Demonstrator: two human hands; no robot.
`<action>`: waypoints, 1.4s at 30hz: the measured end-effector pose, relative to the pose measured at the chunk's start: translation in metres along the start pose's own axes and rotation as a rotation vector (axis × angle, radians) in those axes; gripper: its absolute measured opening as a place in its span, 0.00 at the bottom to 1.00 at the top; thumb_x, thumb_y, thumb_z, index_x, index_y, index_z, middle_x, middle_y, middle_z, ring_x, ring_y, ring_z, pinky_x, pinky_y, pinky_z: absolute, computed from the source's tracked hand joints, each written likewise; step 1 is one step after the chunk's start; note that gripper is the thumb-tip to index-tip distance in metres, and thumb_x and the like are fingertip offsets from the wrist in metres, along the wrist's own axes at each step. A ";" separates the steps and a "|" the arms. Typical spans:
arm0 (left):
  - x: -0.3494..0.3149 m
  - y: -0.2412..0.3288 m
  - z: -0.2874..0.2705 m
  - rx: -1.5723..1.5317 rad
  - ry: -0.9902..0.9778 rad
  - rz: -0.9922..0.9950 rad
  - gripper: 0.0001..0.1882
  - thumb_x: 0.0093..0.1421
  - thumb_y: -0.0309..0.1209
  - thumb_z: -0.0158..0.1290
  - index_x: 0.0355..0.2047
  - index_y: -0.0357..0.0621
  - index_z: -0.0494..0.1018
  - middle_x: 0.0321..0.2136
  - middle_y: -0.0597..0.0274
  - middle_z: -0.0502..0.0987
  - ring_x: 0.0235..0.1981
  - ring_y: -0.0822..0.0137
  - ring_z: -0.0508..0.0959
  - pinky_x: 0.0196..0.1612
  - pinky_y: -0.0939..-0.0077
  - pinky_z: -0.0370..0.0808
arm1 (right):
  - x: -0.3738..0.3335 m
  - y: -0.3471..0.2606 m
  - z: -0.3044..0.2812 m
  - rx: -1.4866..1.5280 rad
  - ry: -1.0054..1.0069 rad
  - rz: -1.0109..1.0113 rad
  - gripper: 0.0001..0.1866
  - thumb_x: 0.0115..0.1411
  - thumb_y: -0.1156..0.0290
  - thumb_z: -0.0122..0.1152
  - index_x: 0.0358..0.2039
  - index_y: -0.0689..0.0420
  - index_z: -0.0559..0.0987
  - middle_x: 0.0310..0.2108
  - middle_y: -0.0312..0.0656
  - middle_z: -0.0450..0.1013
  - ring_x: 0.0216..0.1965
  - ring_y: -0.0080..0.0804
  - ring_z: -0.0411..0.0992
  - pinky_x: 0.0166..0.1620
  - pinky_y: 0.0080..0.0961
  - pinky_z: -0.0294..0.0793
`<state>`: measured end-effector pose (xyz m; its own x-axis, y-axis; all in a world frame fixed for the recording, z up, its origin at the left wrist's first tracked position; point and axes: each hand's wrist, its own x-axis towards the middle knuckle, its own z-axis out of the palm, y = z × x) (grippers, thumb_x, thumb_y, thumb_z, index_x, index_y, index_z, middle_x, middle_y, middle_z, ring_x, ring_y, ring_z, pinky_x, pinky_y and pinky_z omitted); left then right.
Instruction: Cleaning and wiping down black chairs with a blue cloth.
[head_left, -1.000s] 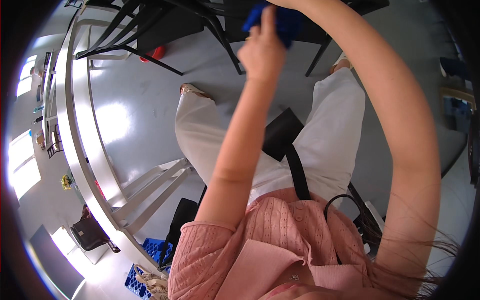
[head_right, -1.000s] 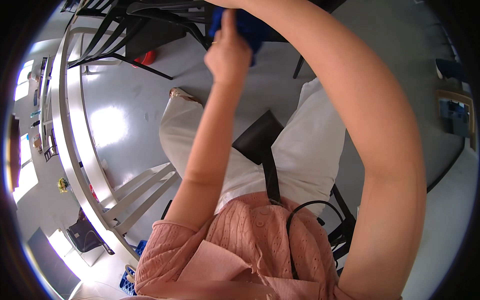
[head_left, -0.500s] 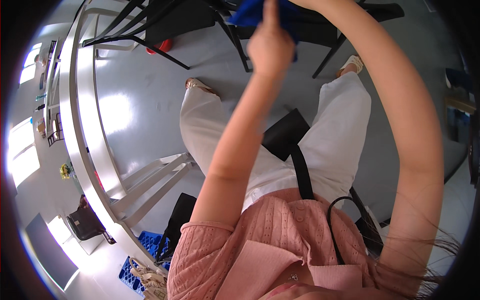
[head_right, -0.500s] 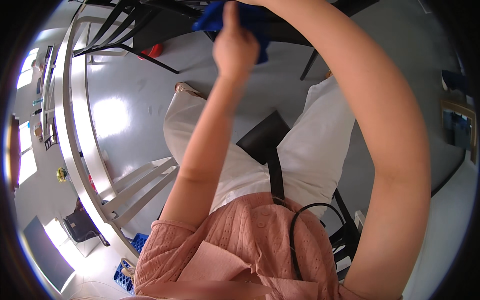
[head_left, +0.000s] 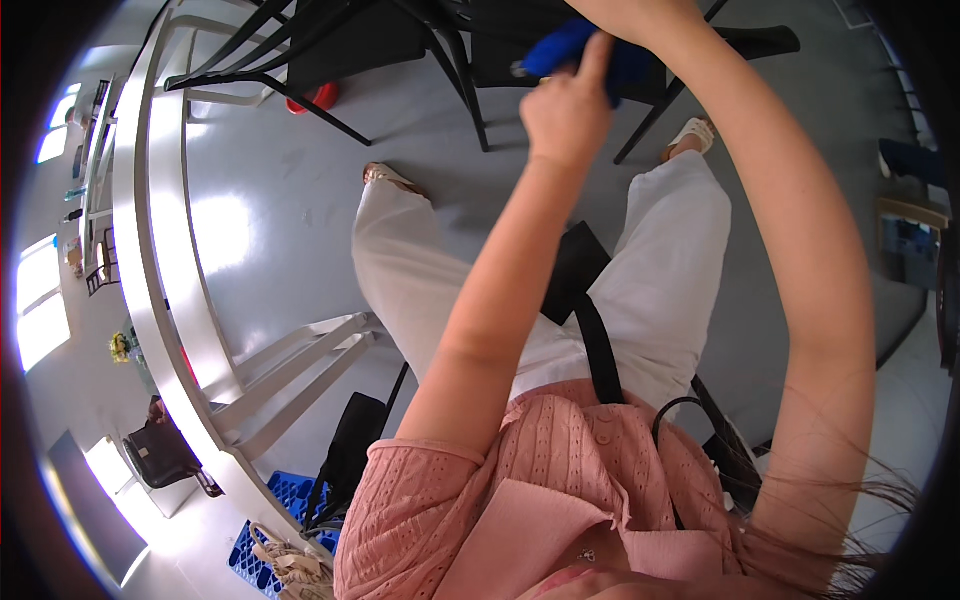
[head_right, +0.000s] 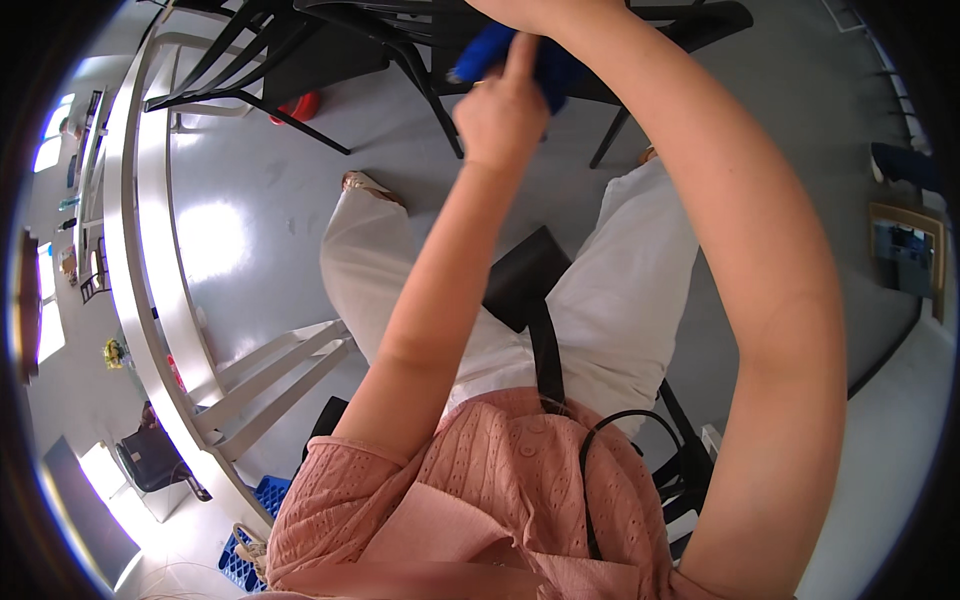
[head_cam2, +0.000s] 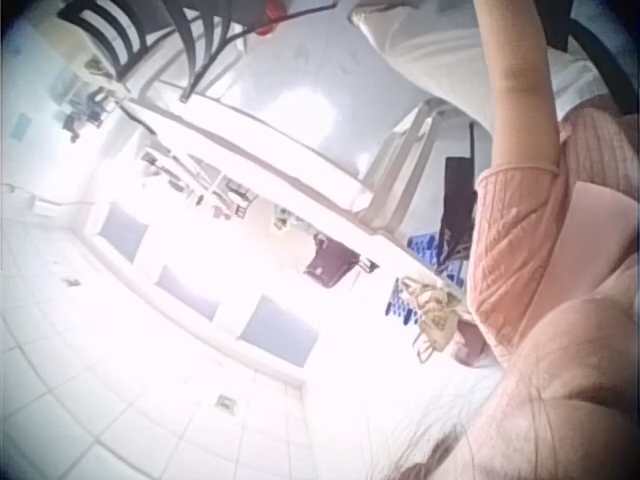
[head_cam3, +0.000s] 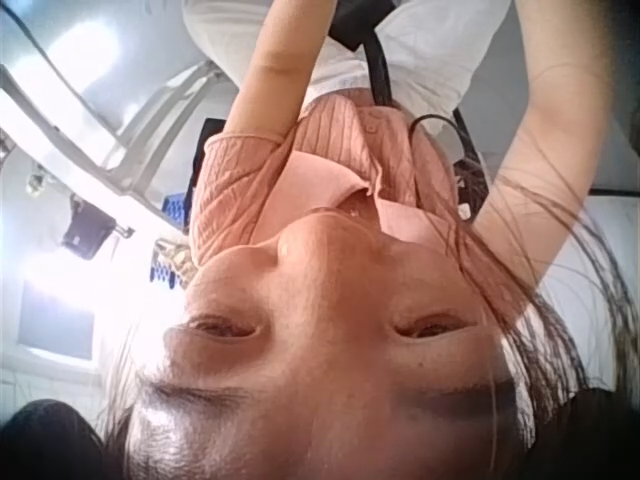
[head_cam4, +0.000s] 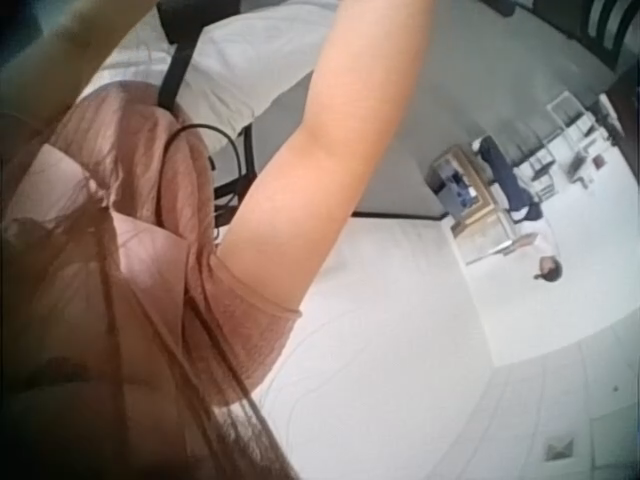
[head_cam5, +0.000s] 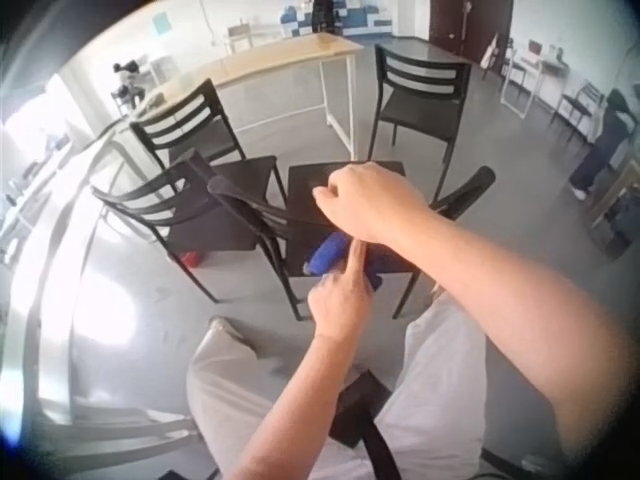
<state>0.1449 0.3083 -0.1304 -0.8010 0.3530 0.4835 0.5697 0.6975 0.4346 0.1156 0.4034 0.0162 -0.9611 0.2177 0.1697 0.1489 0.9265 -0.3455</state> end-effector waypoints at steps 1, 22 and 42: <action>-0.002 -0.023 -0.005 0.041 0.037 -0.017 0.35 0.51 0.29 0.53 0.60 0.68 0.63 0.25 0.55 0.78 0.21 0.52 0.80 0.21 0.57 0.75 | 0.001 -0.003 0.006 0.020 -0.005 -0.010 0.21 0.60 0.57 0.51 0.29 0.62 0.82 0.32 0.56 0.78 0.38 0.54 0.77 0.43 0.44 0.76; 0.004 0.045 0.004 -0.256 -0.178 -0.139 0.35 0.54 0.27 0.51 0.63 0.54 0.58 0.22 0.50 0.77 0.23 0.48 0.79 0.26 0.51 0.75 | 0.011 -0.014 -0.005 -0.020 -0.109 0.050 0.22 0.60 0.57 0.48 0.34 0.62 0.83 0.38 0.58 0.78 0.43 0.53 0.76 0.48 0.44 0.75; 0.018 -0.044 -0.031 -0.012 0.086 -0.170 0.35 0.54 0.25 0.48 0.64 0.56 0.58 0.22 0.50 0.78 0.23 0.45 0.78 0.26 0.53 0.74 | 0.007 -0.009 -0.008 -0.018 -0.104 -0.006 0.24 0.61 0.58 0.47 0.34 0.68 0.82 0.38 0.61 0.77 0.44 0.55 0.76 0.49 0.45 0.74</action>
<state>0.1112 0.2649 -0.1168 -0.8676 0.1751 0.4654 0.4297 0.7350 0.5246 0.1094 0.3994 0.0275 -0.9809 0.1797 0.0749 0.1460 0.9334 -0.3277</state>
